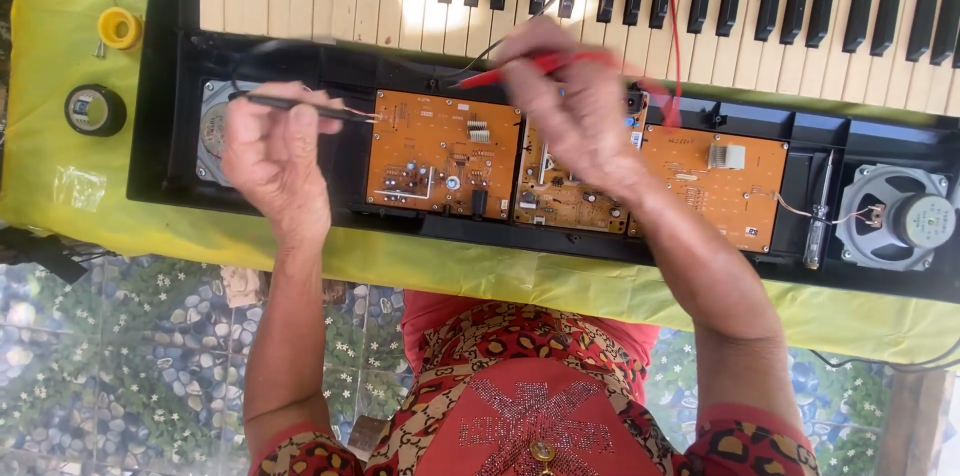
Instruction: The person uses a multimeter to test the circuit board of an open electronic keyboard. They touch the red and black probes to various points on the board and the internal speakers while the keyboard rests on a yellow-covered table.
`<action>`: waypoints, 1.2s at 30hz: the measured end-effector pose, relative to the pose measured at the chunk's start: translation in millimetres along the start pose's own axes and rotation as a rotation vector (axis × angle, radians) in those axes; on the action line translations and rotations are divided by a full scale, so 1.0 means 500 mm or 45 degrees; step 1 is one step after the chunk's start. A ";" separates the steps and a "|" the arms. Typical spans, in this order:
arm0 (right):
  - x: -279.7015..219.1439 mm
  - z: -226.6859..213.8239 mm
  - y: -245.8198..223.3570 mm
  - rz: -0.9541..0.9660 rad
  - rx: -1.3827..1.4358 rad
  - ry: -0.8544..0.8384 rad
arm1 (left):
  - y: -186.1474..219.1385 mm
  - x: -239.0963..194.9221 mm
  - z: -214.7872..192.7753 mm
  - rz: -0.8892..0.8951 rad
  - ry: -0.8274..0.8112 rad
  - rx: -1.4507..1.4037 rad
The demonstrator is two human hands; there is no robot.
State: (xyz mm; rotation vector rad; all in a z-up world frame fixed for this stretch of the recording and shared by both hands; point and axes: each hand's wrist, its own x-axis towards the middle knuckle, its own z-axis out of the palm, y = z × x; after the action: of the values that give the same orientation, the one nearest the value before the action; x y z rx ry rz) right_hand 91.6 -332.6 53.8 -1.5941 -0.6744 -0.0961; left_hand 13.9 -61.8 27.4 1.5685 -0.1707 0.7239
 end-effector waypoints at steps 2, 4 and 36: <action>-0.003 -0.061 -0.024 -0.035 0.025 0.096 | 0.013 0.025 0.039 -0.065 -0.072 -0.157; -0.010 -0.121 -0.033 -0.068 0.051 0.186 | 0.022 0.046 0.080 -0.132 -0.138 -0.313; -0.121 -0.304 0.119 0.164 -0.676 0.299 | -0.078 0.181 0.247 -0.866 -1.055 -0.854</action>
State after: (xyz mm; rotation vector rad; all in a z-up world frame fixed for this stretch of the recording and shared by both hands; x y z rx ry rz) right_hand 119.3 -495.1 -1.3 -2.0892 -0.3749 -0.3863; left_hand 147.3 -144.0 47.5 1.0698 -0.4091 -0.5118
